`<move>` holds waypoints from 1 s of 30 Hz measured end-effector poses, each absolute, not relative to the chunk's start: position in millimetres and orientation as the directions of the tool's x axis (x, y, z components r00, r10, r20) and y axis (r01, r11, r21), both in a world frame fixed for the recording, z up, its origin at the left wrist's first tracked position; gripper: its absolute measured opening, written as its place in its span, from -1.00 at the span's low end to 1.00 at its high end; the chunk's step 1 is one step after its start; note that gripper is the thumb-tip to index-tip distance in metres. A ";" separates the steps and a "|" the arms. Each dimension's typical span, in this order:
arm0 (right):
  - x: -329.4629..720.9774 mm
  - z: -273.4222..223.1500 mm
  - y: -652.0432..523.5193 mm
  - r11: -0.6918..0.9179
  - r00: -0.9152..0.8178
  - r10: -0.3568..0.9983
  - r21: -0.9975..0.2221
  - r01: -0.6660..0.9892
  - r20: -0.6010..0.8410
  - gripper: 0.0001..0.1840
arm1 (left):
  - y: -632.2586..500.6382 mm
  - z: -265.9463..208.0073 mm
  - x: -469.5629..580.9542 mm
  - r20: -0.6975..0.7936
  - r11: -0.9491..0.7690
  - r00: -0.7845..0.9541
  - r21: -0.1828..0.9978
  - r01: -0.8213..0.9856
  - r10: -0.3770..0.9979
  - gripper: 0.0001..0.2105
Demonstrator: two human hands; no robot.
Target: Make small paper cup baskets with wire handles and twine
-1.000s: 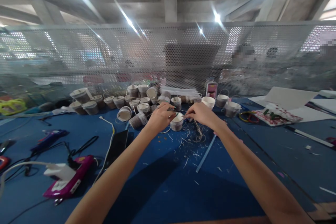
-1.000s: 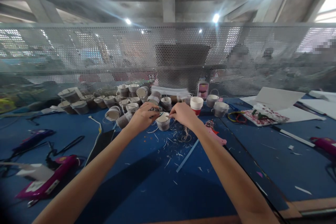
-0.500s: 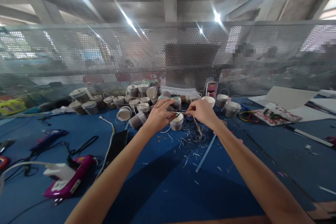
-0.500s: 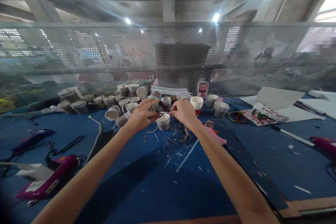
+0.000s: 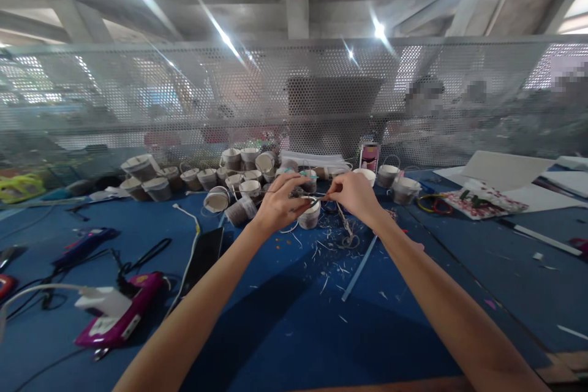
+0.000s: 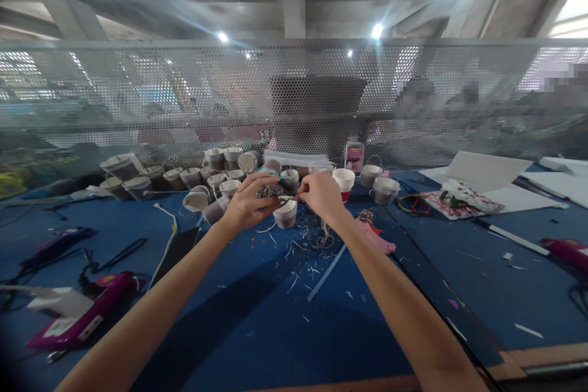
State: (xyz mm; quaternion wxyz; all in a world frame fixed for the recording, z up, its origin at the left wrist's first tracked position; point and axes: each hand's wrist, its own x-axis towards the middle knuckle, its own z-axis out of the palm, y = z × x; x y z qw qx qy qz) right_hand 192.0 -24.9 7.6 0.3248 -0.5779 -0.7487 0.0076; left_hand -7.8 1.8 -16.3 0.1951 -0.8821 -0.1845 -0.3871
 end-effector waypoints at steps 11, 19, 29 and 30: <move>190.5 5.6 -23.5 0.475 -0.326 0.855 -0.357 0.805 0.403 -0.87 | 4.5 -15.5 -9.8 0.732 -0.881 0.664 -0.204 0.426 0.152 -0.88; 190.9 2.2 -20.1 0.421 -0.270 0.872 -0.344 0.839 0.407 -0.92 | 4.9 -19.0 -4.8 0.752 -0.884 0.626 -0.134 0.449 0.204 -0.88; 186.7 3.1 -23.4 0.346 -0.142 0.855 -0.344 0.873 0.499 -0.89 | 0.0 -24.1 4.3 0.817 -0.819 0.487 -0.032 0.573 0.309 -0.87; 185.9 2.7 -23.7 0.338 -0.132 0.849 -0.335 0.879 0.511 -0.88 | -0.4 -24.6 5.0 0.821 -0.814 0.474 -0.020 0.581 0.318 -0.88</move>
